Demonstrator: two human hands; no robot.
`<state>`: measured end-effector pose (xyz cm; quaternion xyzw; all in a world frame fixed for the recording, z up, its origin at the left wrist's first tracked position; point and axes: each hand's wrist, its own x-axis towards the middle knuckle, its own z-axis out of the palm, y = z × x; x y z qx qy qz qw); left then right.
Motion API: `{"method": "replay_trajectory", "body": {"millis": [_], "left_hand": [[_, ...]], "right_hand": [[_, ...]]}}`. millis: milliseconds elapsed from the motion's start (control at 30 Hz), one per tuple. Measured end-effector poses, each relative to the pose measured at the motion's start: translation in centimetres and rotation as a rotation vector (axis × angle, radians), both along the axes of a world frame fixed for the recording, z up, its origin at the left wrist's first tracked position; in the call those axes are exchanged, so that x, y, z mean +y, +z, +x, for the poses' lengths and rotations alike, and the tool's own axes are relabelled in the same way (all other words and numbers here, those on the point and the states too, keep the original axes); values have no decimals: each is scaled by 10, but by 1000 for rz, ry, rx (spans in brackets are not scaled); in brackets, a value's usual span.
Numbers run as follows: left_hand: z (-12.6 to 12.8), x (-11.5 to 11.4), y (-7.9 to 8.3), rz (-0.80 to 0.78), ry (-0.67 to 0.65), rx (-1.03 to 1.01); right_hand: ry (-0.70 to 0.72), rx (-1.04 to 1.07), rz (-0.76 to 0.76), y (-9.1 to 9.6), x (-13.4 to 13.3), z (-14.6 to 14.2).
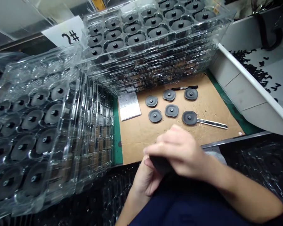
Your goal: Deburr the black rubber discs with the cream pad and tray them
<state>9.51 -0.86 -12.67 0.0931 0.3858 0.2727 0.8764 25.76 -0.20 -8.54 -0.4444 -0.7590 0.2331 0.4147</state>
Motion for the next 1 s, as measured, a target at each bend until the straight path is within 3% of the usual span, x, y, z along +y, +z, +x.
{"method": "replay_trajectory", "body": {"millis": [67, 167, 267, 333, 400, 500, 567, 633, 733, 800, 900, 1000], "left_hand": [[-4, 2, 2, 44, 47, -33], [-13, 4, 5, 96, 81, -136], [-18, 4, 5, 106, 105, -188], [-17, 3, 4, 100, 127, -187], [-14, 2, 3, 101, 133, -171], [-7, 1, 3, 122, 152, -107], [-4, 2, 4, 140, 173, -36], [-3, 6, 6, 145, 161, 35], [-2, 13, 9, 181, 155, 58], [1, 16, 11, 234, 199, 32], [7, 18, 15, 273, 198, 11], [6, 22, 18, 269, 129, -20]], "right_hand": [[-97, 78, -183, -15, 2, 11], [-220, 137, -451, -55, -6, 23], [-224, 105, -572, -96, -20, 21], [-220, 82, -592, -104, -25, 17], [-280, 88, -582, -90, -24, 13], [-400, 114, -414, -42, -16, 4], [-328, 102, -190, -12, -15, -7], [-199, 54, -40, 5, -16, -19], [-19, -6, -131, 12, -16, -29], [2, -22, -189, 12, -11, -29], [-152, -26, -4, 10, -4, -24], [-26, -12, 51, 6, -10, -15]]}}
